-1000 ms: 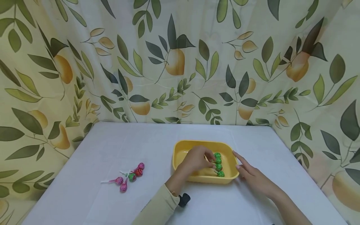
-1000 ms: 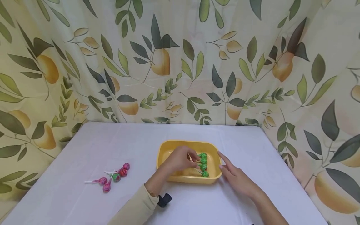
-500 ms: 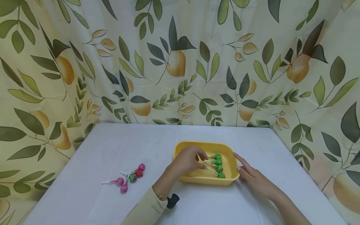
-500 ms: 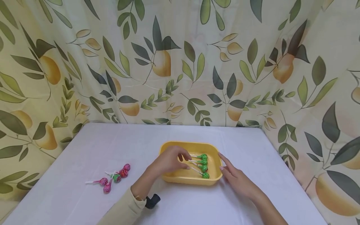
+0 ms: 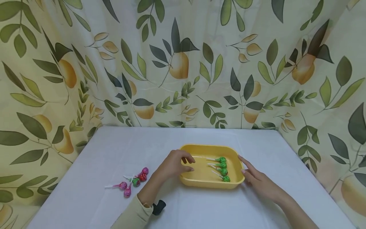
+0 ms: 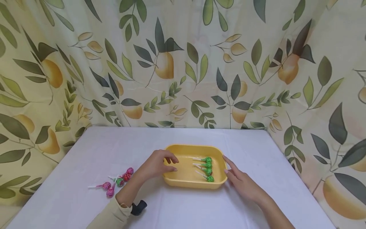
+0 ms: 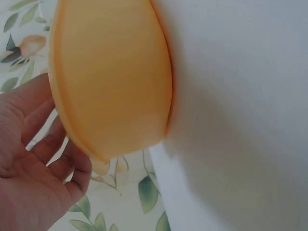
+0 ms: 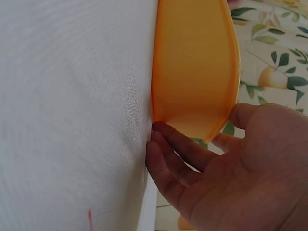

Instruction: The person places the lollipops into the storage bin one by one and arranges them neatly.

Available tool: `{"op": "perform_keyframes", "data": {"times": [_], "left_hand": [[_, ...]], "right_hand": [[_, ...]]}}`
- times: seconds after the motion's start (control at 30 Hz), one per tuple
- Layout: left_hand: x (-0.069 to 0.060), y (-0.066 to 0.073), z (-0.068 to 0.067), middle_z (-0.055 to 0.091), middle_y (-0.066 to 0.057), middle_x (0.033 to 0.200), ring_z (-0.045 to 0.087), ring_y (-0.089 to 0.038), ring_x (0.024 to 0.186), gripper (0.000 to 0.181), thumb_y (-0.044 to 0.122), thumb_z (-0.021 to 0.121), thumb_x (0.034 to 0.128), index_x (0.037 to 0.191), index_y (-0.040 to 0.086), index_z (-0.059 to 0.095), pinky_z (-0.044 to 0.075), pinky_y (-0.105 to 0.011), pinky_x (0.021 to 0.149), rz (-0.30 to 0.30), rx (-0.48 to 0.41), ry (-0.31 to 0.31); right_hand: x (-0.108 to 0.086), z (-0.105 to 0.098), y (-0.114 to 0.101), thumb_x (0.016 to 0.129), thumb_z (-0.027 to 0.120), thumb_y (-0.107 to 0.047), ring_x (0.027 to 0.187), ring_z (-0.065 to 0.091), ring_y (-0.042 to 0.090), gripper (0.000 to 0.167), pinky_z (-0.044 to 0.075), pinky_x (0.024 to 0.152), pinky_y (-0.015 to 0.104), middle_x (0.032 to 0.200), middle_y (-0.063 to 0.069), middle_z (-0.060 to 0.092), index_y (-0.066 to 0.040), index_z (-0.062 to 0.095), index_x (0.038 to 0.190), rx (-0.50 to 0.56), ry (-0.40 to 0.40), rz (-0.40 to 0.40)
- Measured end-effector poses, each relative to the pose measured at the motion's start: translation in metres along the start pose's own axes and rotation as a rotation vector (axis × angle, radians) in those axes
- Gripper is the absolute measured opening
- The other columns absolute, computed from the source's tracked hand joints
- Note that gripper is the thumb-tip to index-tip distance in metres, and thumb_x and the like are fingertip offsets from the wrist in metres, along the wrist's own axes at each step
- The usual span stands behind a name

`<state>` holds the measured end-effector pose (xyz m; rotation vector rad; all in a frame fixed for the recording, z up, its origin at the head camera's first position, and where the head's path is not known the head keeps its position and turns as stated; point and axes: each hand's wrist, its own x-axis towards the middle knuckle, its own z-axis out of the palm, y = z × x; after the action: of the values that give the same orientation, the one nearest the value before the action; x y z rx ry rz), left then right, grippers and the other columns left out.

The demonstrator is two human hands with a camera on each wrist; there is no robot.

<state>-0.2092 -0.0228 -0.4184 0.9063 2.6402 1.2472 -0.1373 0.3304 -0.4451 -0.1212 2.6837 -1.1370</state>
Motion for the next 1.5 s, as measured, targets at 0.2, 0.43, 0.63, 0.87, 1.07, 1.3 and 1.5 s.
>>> {"op": "perform_keyframes", "data": {"times": [0.2, 0.43, 0.63, 0.87, 1.07, 1.3, 1.5], "left_hand": [[-0.008, -0.007, -0.008, 0.073, -0.007, 0.097, 0.063, -0.028, 0.091, 0.021, 0.006, 0.089, 0.0819, 0.1, 0.004, 0.078, 0.051, -0.033, 0.079, 0.024, -0.022, 0.043], [-0.021, -0.022, -0.023, 0.071, -0.008, 0.103, 0.064, -0.022, 0.093, 0.033, 0.01, 0.088, 0.0843, 0.114, 0.006, 0.073, 0.054, -0.038, 0.082, -0.058, -0.004, 0.162], [-0.033, -0.041, -0.034, 0.071, -0.007, 0.099, 0.063, -0.015, 0.086, 0.032, 0.009, 0.087, 0.085, 0.113, 0.006, 0.072, 0.053, -0.034, 0.077, -0.122, -0.001, 0.149], [-0.051, -0.058, -0.047, 0.067, 0.006, 0.086, 0.064, -0.013, 0.083, 0.018, 0.008, 0.084, 0.0871, 0.103, 0.006, 0.075, 0.052, -0.035, 0.077, -0.145, -0.03, 0.093], [-0.067, -0.07, -0.059, 0.068, 0.005, 0.085, 0.064, -0.014, 0.081, 0.013, 0.008, 0.08, 0.0898, 0.101, 0.004, 0.074, 0.052, -0.035, 0.074, -0.166, -0.015, 0.041], [-0.081, -0.084, -0.076, 0.069, 0.002, 0.088, 0.064, -0.016, 0.083, 0.013, 0.005, 0.079, 0.0904, 0.102, 0.003, 0.074, 0.054, -0.036, 0.076, -0.216, -0.036, 0.031], [-0.093, -0.092, -0.088, 0.069, 0.0, 0.092, 0.063, -0.019, 0.09, 0.011, 0.005, 0.078, 0.0906, 0.101, 0.006, 0.076, 0.052, -0.041, 0.082, -0.236, -0.006, 0.059]], "right_hand": [[0.001, 0.001, 0.001, 0.111, 0.041, -0.046, 0.088, 0.054, 0.023, 0.064, 0.041, 0.085, 0.047, 0.091, 0.008, 0.054, -0.031, 0.014, 0.167, 0.006, -0.003, -0.01], [0.002, 0.001, 0.0, 0.111, 0.042, -0.046, 0.088, 0.053, 0.024, 0.064, 0.041, 0.084, 0.046, 0.091, 0.008, 0.052, -0.032, 0.014, 0.167, 0.009, -0.007, -0.003], [0.004, 0.0, 0.002, 0.111, 0.042, -0.046, 0.085, 0.052, 0.024, 0.064, 0.04, 0.083, 0.046, 0.088, 0.008, 0.052, -0.033, 0.014, 0.167, 0.008, -0.002, 0.0], [0.003, -0.001, 0.003, 0.112, 0.042, -0.045, 0.087, 0.053, 0.024, 0.064, 0.04, 0.084, 0.047, 0.089, 0.008, 0.052, -0.031, 0.013, 0.167, 0.005, -0.007, -0.007], [0.004, -0.002, 0.002, 0.112, 0.042, -0.045, 0.087, 0.053, 0.024, 0.064, 0.041, 0.083, 0.045, 0.091, 0.008, 0.052, -0.03, 0.013, 0.167, 0.0, -0.008, 0.001], [0.005, -0.003, 0.002, 0.111, 0.039, -0.048, 0.091, 0.053, 0.023, 0.067, 0.043, 0.082, 0.045, 0.095, 0.008, 0.052, -0.027, 0.01, 0.168, -0.016, -0.02, 0.026], [0.005, -0.002, 0.001, 0.112, 0.04, -0.046, 0.089, 0.053, 0.023, 0.065, 0.042, 0.082, 0.045, 0.093, 0.008, 0.051, -0.029, 0.011, 0.167, -0.011, -0.019, 0.012]]}}
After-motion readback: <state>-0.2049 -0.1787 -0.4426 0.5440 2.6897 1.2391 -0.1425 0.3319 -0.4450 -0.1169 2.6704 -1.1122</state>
